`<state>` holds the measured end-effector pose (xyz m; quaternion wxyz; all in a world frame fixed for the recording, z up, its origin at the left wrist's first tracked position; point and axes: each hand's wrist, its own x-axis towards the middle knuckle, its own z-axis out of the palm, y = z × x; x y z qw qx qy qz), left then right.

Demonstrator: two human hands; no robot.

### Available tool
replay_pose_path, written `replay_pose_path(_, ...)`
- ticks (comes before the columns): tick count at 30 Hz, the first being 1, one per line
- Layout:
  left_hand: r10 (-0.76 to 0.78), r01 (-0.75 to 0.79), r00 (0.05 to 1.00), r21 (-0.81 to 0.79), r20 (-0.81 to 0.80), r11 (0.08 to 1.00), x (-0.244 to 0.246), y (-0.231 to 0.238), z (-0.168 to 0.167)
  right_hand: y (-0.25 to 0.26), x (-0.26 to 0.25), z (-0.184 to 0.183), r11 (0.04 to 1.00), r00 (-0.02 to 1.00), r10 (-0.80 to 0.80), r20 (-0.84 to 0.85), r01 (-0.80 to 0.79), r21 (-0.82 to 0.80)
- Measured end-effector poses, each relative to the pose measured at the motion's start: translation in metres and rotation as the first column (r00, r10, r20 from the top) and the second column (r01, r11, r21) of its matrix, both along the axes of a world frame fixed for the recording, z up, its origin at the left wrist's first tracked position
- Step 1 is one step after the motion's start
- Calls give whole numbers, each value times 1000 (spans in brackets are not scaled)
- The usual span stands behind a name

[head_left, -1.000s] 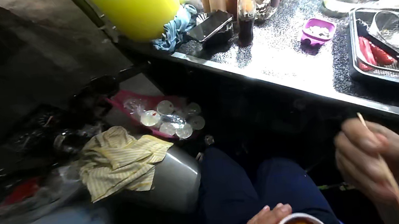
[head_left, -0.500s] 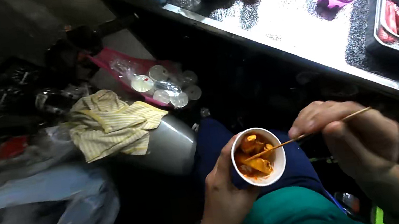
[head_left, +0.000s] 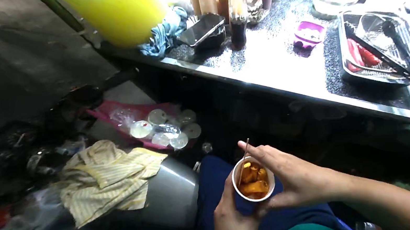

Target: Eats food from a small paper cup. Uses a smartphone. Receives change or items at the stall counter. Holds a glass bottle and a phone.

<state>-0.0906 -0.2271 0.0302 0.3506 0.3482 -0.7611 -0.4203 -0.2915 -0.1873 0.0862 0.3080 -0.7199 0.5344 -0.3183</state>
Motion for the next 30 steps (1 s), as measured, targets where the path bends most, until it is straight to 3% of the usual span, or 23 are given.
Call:
replay_pose_path(4,-34,36,997,35,-64,999,-8,-6,-5,-8,-5,-1,1000,997,-10,74,10,5)
replay_pose_path(7,-93,99,993,78,-71,992,-7,-18,-15,-18,-23,4,993,991,-100,91,105,-52)
replay_pose_path(10,-41,28,978,68,204,997,4,-34,-27,-36,-61,16,955,962,-271,34,273,-116)
replay_pose_path(14,-135,-2,794,224,593,974,32,-55,-56,-78,-131,30,862,870,-491,-57,474,-180)
replay_pose_path(16,-196,-33,691,301,696,953,44,-63,-70,-109,-167,38,789,791,-609,-46,600,-131)
replay_pose_path(18,-214,-60,648,329,730,942,55,-73,-82,-144,-206,40,715,716,-697,-31,693,-94)
replay_pose_path(25,25,-206,649,145,761,968,90,-128,-111,-233,-297,27,527,528,-849,-3,848,-51)
replay_pose_path(30,69,32,717,-132,694,991,106,-195,-164,-272,-335,17,441,440,-897,-26,895,-64)
